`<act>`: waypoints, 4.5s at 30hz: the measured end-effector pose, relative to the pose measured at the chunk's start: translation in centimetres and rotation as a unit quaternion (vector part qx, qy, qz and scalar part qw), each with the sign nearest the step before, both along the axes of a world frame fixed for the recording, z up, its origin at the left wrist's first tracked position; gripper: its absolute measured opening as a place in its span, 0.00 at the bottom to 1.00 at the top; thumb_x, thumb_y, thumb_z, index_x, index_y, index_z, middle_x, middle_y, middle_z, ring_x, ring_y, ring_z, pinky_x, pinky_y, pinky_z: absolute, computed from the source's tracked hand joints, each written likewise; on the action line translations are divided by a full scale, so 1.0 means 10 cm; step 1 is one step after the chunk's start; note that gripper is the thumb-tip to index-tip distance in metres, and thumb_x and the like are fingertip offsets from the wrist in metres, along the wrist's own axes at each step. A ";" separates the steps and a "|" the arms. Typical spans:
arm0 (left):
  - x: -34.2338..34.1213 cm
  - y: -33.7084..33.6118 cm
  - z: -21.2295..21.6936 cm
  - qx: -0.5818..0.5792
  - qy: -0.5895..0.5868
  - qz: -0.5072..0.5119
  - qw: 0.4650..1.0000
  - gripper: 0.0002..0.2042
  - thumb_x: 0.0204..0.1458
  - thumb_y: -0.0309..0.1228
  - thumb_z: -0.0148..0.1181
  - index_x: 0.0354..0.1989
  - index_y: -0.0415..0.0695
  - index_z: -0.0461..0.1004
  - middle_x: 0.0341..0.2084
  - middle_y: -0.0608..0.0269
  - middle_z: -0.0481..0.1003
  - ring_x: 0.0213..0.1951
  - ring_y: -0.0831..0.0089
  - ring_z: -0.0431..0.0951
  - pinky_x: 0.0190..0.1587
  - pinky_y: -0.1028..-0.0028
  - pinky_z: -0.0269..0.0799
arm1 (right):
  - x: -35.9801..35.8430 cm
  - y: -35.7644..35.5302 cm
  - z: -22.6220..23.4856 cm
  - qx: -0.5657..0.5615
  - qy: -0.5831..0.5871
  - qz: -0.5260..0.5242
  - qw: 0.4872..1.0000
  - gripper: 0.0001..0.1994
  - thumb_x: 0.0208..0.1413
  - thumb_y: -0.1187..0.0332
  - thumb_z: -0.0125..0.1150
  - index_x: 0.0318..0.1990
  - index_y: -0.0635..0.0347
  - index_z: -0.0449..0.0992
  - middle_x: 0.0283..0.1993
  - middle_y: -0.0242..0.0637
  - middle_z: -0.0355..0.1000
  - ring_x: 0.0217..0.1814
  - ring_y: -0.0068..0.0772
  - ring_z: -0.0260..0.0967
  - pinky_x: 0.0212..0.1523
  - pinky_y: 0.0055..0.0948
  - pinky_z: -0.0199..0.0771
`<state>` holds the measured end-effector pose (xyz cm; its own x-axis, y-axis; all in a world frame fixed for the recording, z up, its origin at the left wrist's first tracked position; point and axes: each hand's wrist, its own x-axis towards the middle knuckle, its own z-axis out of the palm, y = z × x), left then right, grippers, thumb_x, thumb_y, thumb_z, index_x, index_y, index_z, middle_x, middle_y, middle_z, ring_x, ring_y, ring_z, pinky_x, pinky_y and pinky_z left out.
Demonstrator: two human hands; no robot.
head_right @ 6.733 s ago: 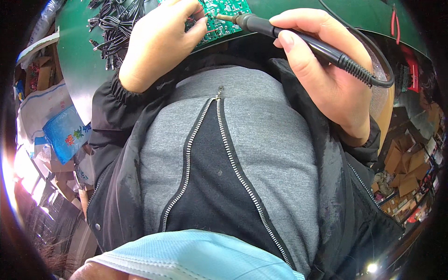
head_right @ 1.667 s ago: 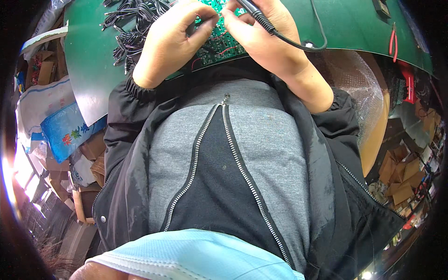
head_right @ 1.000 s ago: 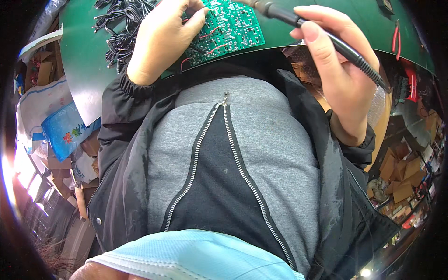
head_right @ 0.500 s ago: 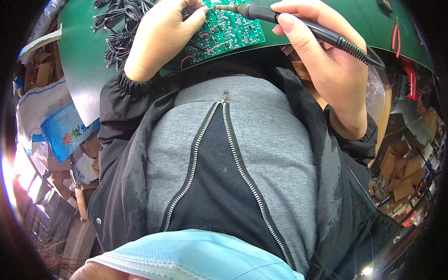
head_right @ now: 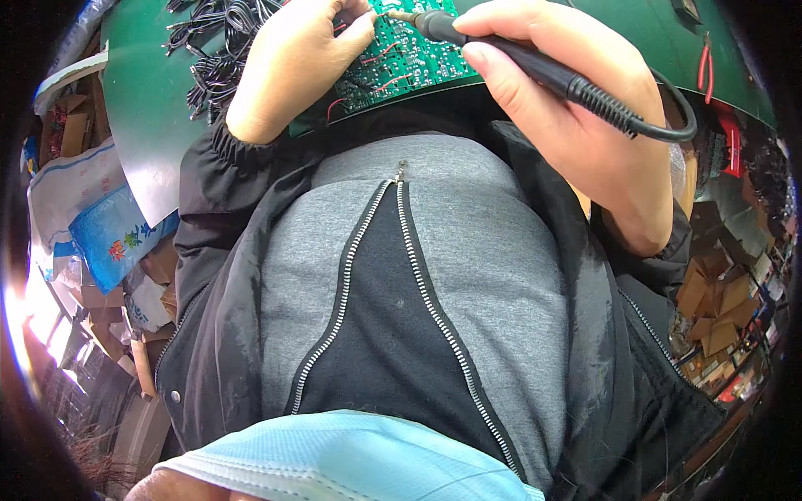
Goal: Soldering electrical wires onto a green circuit board at a manual assembly station.
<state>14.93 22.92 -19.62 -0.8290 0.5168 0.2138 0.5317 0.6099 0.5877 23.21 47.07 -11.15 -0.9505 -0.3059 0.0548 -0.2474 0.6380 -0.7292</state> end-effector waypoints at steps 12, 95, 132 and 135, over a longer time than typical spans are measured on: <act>-0.02 -0.04 0.01 -0.019 -0.011 -0.002 1.000 0.07 0.55 0.30 0.63 0.33 0.38 0.77 0.27 0.48 0.78 0.32 0.51 0.80 0.37 0.60 0.76 | 0.17 0.18 -0.23 -0.146 0.008 -0.139 0.979 0.13 0.68 0.75 0.58 0.56 0.73 0.77 0.49 0.42 0.79 0.48 0.28 0.79 0.54 0.23 0.76; -0.27 -0.34 0.46 0.069 -0.462 0.003 0.884 0.07 0.63 0.33 0.62 0.43 0.44 0.81 0.30 0.74 0.77 0.31 0.86 0.73 0.34 0.81 0.68 | 0.25 0.20 -0.13 -0.155 -0.002 -0.179 0.972 0.13 0.68 0.72 0.60 0.54 0.71 0.78 0.46 0.42 0.80 0.46 0.26 0.79 0.49 0.22 0.75; 0.10 0.06 0.11 -0.044 0.051 0.047 0.997 0.06 0.53 0.30 0.65 0.31 0.42 0.76 0.24 0.52 0.76 0.27 0.54 0.80 0.31 0.62 0.76 | 0.15 0.01 -0.25 -0.182 -0.028 -0.140 0.973 0.11 0.67 0.74 0.61 0.53 0.69 0.79 0.47 0.36 0.78 0.47 0.24 0.78 0.49 0.20 0.74; 0.10 0.07 0.11 -0.042 0.048 0.047 0.997 0.06 0.53 0.30 0.66 0.31 0.43 0.75 0.24 0.52 0.76 0.26 0.54 0.80 0.31 0.63 0.76 | 0.14 0.02 -0.24 -0.190 -0.037 -0.140 0.971 0.11 0.67 0.74 0.60 0.53 0.69 0.79 0.47 0.36 0.78 0.47 0.24 0.78 0.49 0.20 0.74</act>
